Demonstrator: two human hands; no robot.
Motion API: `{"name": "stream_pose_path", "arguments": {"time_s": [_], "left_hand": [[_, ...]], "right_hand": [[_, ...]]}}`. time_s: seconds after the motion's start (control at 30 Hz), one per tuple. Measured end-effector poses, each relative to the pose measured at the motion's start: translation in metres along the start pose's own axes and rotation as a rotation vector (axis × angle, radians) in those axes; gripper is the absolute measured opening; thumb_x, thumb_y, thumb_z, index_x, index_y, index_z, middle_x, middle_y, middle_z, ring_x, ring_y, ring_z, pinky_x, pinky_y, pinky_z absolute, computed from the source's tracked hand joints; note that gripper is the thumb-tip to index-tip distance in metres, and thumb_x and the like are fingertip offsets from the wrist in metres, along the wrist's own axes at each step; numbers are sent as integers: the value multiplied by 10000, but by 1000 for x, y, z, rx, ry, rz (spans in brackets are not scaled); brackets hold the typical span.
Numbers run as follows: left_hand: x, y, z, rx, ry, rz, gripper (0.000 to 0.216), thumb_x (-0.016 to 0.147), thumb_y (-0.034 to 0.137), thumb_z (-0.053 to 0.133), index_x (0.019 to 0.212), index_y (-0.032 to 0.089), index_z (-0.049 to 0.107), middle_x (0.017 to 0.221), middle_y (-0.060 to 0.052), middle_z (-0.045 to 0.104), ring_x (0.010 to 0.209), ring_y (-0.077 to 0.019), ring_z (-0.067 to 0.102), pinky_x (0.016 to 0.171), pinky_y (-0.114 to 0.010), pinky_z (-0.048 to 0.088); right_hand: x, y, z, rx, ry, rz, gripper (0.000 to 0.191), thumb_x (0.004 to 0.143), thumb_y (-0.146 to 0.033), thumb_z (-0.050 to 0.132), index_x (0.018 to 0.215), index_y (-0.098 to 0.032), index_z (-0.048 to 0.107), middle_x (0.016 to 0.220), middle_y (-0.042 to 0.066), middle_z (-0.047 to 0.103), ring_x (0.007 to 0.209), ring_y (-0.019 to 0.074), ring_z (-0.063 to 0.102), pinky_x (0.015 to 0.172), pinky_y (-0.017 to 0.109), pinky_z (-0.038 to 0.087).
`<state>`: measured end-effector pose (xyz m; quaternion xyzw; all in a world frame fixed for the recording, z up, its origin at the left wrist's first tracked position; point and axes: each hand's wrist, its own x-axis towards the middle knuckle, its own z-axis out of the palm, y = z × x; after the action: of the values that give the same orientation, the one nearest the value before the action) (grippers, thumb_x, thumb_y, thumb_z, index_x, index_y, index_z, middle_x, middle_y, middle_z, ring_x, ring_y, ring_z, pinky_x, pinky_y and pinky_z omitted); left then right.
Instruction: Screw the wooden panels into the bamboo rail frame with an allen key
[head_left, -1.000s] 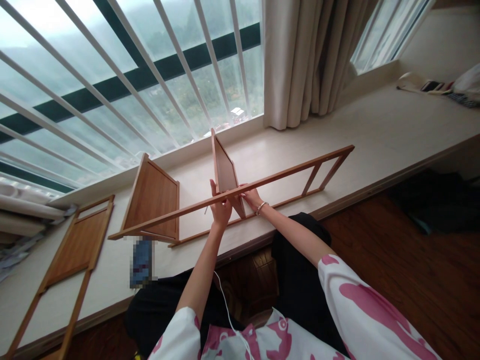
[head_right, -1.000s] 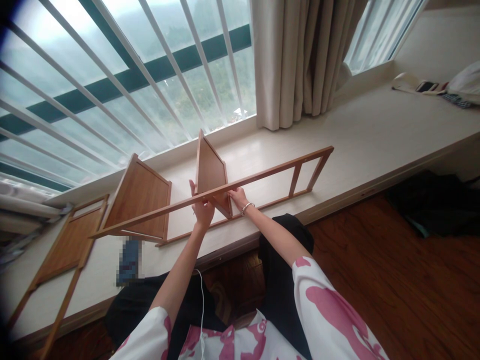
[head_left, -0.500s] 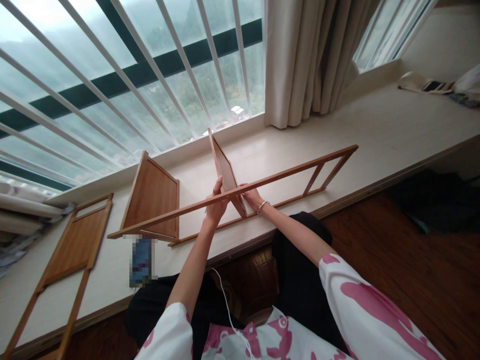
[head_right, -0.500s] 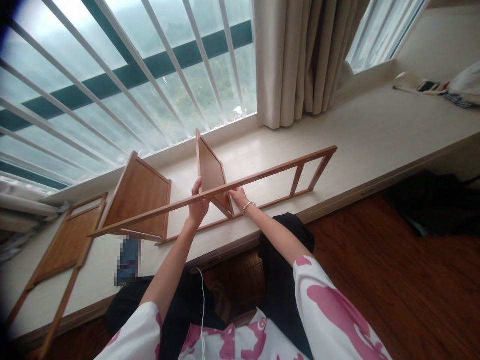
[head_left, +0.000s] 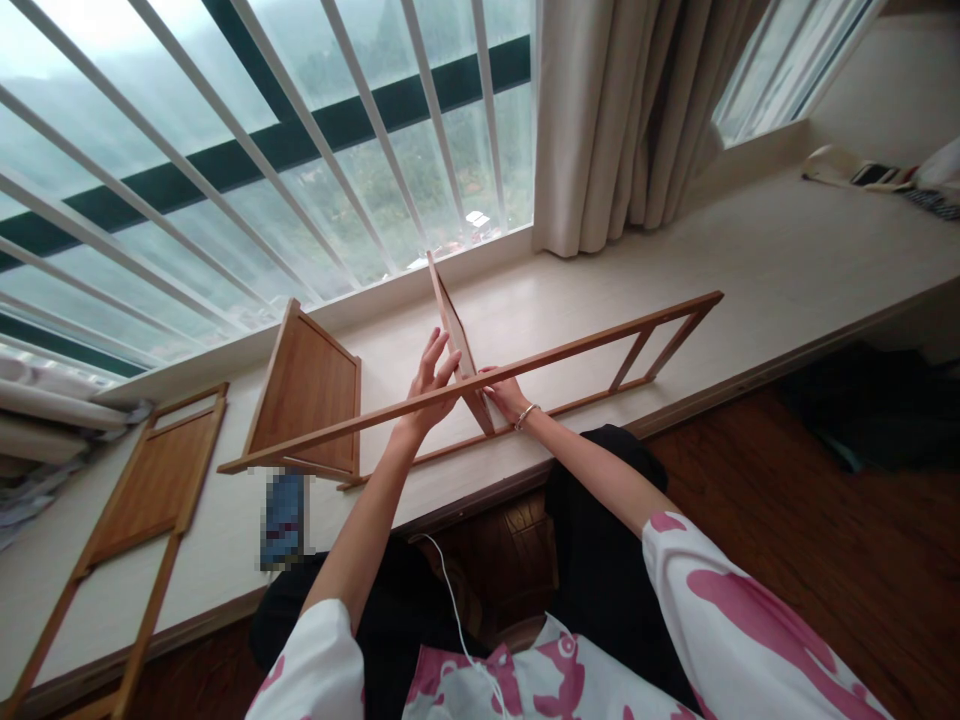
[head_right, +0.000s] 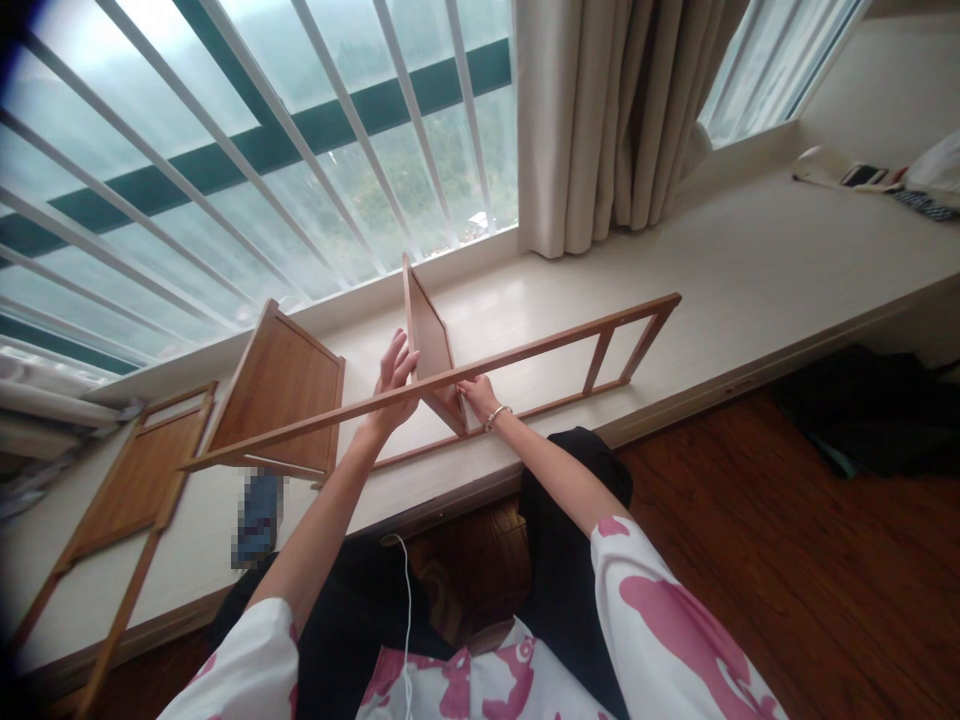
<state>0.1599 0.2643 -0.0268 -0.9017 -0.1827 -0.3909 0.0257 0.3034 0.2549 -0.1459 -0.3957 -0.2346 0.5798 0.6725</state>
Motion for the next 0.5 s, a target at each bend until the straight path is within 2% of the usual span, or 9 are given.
{"name": "stream_pose_path", "arguments": {"time_s": [0.1, 0.23, 0.37, 0.5], "left_hand": [[4, 1, -7, -42, -83, 32, 527, 856, 240, 382, 1326, 303, 152, 1385, -110, 283, 1335, -251, 163, 994, -487, 352], [7, 1, -14, -45, -128, 56, 502, 856, 243, 392, 1310, 303, 188, 1348, -107, 358, 1337, -237, 160, 975, -467, 380], [6, 0, -15, -24, -126, 80, 484, 845, 192, 409, 1283, 323, 251, 1363, -97, 331, 1337, -234, 159, 984, -462, 369], [2, -1, -15, 10, -131, 90, 493, 838, 158, 404, 1277, 319, 252, 1369, -97, 308, 1340, -247, 142, 966, -474, 384]], "right_hand": [[-1, 1, 2, -7, 4, 4, 214, 551, -267, 686, 711, -169, 584, 731, -3, 622, 794, 142, 565, 715, 273, 440], [-4, 3, 3, 26, -32, -32, 232, 563, -279, 694, 742, -170, 595, 778, 6, 635, 816, 145, 572, 737, 283, 444], [-7, 7, 5, 26, -56, -27, 257, 574, -303, 693, 773, -170, 598, 830, 15, 647, 847, 149, 577, 763, 290, 442], [-9, 12, 5, 26, -64, 8, 292, 573, -324, 695, 798, -163, 599, 845, 23, 658, 830, 141, 584, 764, 294, 443]]}}
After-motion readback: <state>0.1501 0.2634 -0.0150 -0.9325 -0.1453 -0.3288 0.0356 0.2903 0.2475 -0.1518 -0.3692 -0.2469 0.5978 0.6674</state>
